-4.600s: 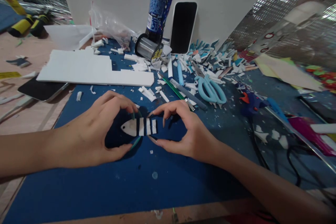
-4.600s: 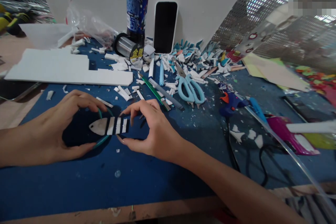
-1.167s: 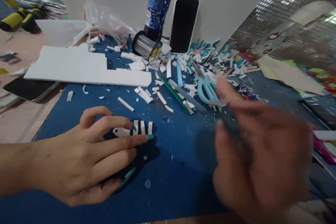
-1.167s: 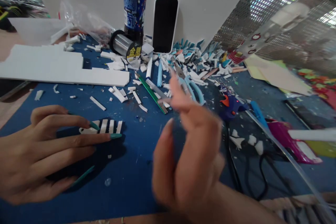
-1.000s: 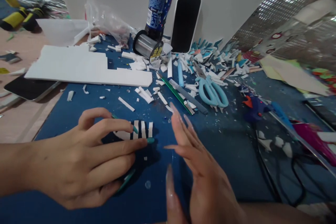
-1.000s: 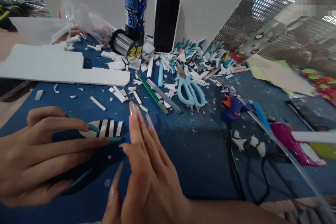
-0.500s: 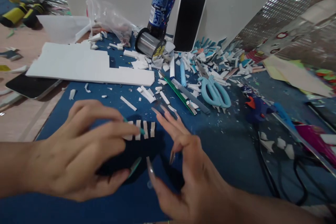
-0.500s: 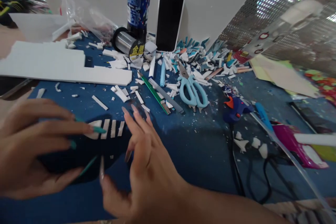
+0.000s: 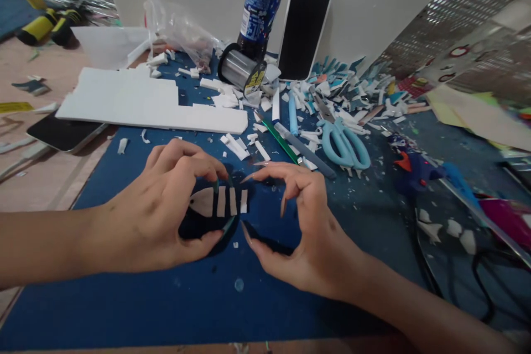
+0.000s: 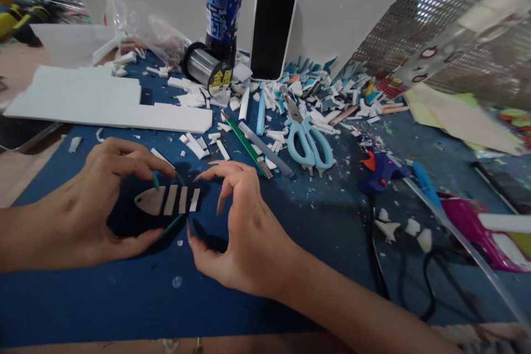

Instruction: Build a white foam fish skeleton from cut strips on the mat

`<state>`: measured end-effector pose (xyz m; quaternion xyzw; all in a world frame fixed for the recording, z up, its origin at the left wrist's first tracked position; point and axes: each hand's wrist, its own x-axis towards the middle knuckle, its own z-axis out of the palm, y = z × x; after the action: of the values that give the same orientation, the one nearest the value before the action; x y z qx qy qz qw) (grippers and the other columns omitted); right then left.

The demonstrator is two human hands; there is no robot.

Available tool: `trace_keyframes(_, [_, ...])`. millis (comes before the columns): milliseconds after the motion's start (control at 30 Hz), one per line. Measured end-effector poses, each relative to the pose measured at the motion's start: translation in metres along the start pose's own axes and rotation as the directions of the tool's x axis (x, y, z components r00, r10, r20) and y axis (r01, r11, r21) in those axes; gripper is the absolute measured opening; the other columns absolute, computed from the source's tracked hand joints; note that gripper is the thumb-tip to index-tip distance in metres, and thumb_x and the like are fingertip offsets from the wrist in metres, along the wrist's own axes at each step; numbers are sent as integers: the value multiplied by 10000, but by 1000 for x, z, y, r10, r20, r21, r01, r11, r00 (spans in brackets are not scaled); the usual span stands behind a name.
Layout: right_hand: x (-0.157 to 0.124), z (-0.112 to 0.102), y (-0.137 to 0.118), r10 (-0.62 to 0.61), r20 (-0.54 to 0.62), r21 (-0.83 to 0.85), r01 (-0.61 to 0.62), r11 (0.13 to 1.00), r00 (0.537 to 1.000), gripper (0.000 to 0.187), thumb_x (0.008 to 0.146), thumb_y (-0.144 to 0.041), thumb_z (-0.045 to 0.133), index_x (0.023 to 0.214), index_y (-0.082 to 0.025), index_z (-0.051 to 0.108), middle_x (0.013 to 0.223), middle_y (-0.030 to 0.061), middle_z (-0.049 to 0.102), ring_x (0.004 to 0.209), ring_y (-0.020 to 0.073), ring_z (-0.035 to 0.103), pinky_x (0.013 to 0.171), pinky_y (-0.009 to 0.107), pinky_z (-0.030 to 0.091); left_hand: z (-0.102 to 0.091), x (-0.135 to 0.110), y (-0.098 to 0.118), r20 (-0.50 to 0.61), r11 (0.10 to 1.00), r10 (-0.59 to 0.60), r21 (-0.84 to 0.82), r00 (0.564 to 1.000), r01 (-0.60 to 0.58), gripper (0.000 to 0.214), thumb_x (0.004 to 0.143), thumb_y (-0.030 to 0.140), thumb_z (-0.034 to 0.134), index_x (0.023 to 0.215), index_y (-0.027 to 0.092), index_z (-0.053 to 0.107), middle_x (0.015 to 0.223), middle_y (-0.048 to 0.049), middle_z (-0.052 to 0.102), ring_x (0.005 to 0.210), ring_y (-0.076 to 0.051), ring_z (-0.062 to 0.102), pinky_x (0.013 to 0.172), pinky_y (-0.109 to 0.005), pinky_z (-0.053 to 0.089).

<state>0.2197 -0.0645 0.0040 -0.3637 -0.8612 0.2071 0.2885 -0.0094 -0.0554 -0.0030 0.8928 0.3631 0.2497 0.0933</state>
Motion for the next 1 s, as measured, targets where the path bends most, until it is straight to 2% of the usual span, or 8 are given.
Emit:
trace_keyframes(167, [-1, 0, 1, 17, 18, -15, -16, 1000, 1000, 451, 752, -177, 641, 925, -253, 231, 1042, 121, 469, 1185, 271, 480, 954, 511, 458, 1, -2, -1, 5, 1000, 1, -15, 1000, 0, 408, 790, 328, 602, 1074, 217, 330, 1068, -105, 550, 1003, -289, 503, 741, -452, 435])
trace_keyframes(600, [-2, 0, 2, 19, 15, -4, -19, 1000, 1000, 434, 756, -151, 630, 926, -252, 243, 1033, 115, 469, 1169, 262, 492, 991, 518, 438, -2, -1, 1, 37, 998, 2, -67, 999, 1, 344, 823, 291, 564, 1083, 212, 353, 1090, -115, 562, 1037, -294, 478, 736, -461, 452])
trace_keyframes(1000, [-1, -1, 2, 21, 9, -18, -21, 1000, 1000, 445, 748, -169, 643, 954, -259, 258, 1042, 107, 473, 1143, 278, 510, 918, 522, 477, -3, -2, 1, 68, 996, -12, -84, 998, 18, 284, 846, 260, 523, 1081, 189, 379, 1124, -106, 547, 1074, -281, 452, 806, -479, 446])
